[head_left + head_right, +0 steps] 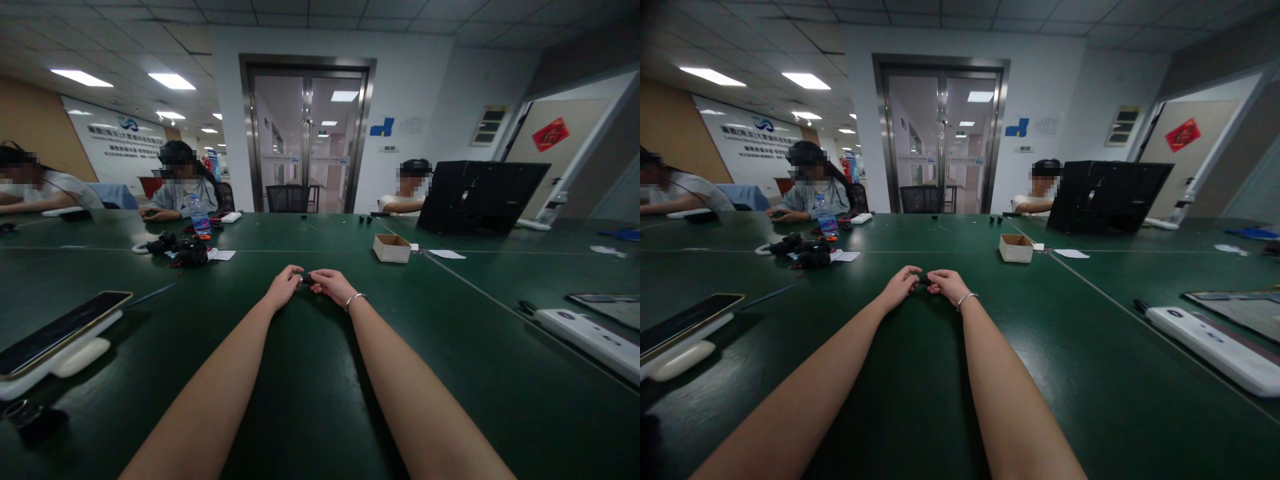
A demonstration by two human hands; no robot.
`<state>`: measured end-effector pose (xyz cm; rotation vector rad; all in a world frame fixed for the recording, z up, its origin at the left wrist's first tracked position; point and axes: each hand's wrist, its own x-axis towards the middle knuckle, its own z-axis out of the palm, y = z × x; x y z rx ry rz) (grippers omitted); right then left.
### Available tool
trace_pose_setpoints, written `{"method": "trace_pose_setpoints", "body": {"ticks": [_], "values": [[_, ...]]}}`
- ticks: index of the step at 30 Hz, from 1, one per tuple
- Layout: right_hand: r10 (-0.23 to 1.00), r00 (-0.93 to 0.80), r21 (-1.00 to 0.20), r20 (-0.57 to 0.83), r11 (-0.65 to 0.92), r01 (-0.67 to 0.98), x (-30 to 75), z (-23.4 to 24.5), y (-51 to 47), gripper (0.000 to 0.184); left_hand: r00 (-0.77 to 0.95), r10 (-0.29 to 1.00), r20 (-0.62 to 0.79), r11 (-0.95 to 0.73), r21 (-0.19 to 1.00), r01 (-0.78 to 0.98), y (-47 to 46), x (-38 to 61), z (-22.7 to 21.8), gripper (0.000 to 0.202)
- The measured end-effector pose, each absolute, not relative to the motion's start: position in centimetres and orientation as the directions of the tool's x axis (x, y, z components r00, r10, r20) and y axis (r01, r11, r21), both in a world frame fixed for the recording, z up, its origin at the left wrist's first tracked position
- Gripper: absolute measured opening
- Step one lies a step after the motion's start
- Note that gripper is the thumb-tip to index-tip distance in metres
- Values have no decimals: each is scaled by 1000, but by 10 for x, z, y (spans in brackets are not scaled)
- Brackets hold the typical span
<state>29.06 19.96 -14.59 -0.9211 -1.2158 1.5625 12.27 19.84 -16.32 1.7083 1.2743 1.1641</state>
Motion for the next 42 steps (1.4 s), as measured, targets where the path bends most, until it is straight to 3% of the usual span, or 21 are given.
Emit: {"method": "trace_pose_setpoints", "body": {"ticks": [42], "values": [[946, -325, -970, 17, -64, -235, 294, -146, 199, 20, 159, 957, 244, -282, 912, 299, 199, 121, -161, 26]]}}
